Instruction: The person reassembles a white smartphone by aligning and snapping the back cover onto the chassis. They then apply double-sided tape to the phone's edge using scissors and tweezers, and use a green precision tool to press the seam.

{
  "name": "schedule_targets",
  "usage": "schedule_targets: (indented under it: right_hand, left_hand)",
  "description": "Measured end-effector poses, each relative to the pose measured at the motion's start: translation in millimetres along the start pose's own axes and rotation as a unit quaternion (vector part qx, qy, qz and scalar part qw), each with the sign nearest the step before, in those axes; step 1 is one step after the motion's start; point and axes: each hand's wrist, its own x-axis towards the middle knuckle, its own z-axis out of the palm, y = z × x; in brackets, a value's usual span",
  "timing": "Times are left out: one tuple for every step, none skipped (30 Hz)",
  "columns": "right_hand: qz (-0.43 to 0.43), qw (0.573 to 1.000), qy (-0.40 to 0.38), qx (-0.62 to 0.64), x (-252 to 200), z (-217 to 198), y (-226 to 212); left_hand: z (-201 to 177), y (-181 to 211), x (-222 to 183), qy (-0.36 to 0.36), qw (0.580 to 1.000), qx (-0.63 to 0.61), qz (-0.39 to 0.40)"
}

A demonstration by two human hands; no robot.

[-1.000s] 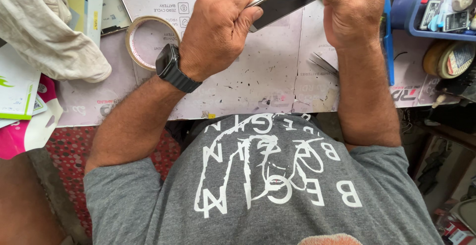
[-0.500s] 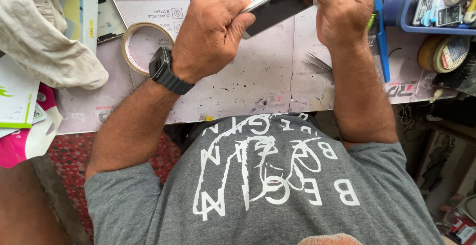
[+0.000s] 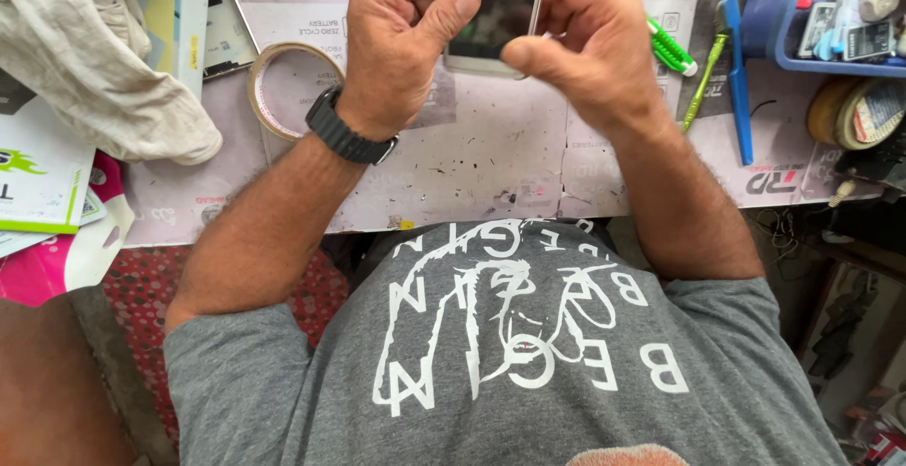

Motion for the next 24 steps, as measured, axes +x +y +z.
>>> schedule_targets:
  right_hand:
    - [-0.009,0.999,0.006,-0.047,1,6,1]
    - [-0.017,0.995,0.013,-0.096,-1,8,4]
    - [-0.02,0.993,0.019,-0.115,-4,5,9]
    - [-0.023,0.99,0.026,-0.135,-7,0,12]
    - [-0.027,0.987,0.033,-0.156,-7,-2,10]
    - [-0.075,0.973,0.03,-0.216,-7,-4,7]
    - [-0.123,0.953,0.026,-0.275,-6,-6,3]
    - [-0.168,0.928,0.021,-0.332,-7,-8,1]
    - [-0.181,0.922,0.026,-0.34,-8,-10,-1]
    - [-0.196,0.916,0.031,-0.349,-9,-12,-2]
    - [-0.205,0.915,0.04,-0.345,-9,-14,-1]
    - [-0.214,0.914,0.05,-0.342,-8,-16,-1]
    - [-0.217,0.918,0.065,-0.326,-6,-17,1]
    - [-0.214,0.926,0.074,-0.303,-7,-18,1]
    - [-0.212,0.933,0.084,-0.279,-8,-20,2]
    - [-0.207,0.943,0.086,-0.246,-7,-19,2]
    - [-0.202,0.952,0.089,-0.213,-7,-19,1]
    - [-0.208,0.95,0.092,-0.216,-7,-19,0]
    - [-0.213,0.947,0.095,-0.219,-6,-20,0]
    - [-0.216,0.946,0.098,-0.221,-8,-20,0]
    - [-0.219,0.94,0.098,-0.242,-9,-21,0]
    - [-0.221,0.934,0.097,-0.263,-10,-22,0]
    - [-0.221,0.931,0.099,-0.273,-12,-23,0]
    - [-0.221,0.929,0.099,-0.281,-13,-25,1]
  left_hand:
    - [0,-2,0,0.005,0.999,-0.049,0.011]
    - [-2,-3,-1,0.002,0.998,-0.069,-0.009]
    - [-4,-2,-2,0.0,0.996,-0.089,-0.029]
    - [-5,-2,-2,-0.003,0.993,-0.108,-0.047]
    - [-7,-3,0,-0.009,0.994,-0.102,-0.023]
    - [-12,-2,4,-0.013,0.996,-0.093,0.003]
    - [-18,1,7,-0.025,0.997,-0.069,0.022]
    - [-23,4,8,-0.036,0.998,-0.045,0.04]
    - [-30,8,10,-0.055,0.997,-0.006,0.05]
    - [-32,11,11,-0.065,0.996,0.013,0.064]
    - [-34,14,13,-0.074,0.994,0.031,0.079]
    - [-33,16,13,-0.076,0.992,0.029,0.097]
    - [-32,16,14,-0.079,0.99,0.027,0.115]
    - [-31,15,14,-0.069,0.991,0.024,0.116]
    - [-29,13,13,-0.06,0.991,0.02,0.117]
    - [-29,12,14,-0.05,0.991,0.018,0.12]
    - [-29,12,16,-0.052,0.992,0.005,0.113]
    - [-29,12,15,-0.054,0.993,-0.007,0.105]
    - [-29,15,14,-0.056,0.993,0.008,0.104]
    - [-28,17,12,-0.057,0.993,0.022,0.101]
    - [-28,21,9,-0.058,0.991,0.063,0.105]
    - [-27,24,9,-0.064,0.987,0.092,0.112]
    - [-28,28,11,-0.073,0.982,0.122,0.121]
    - [-28,31,13,-0.084,0.978,0.141,0.131]
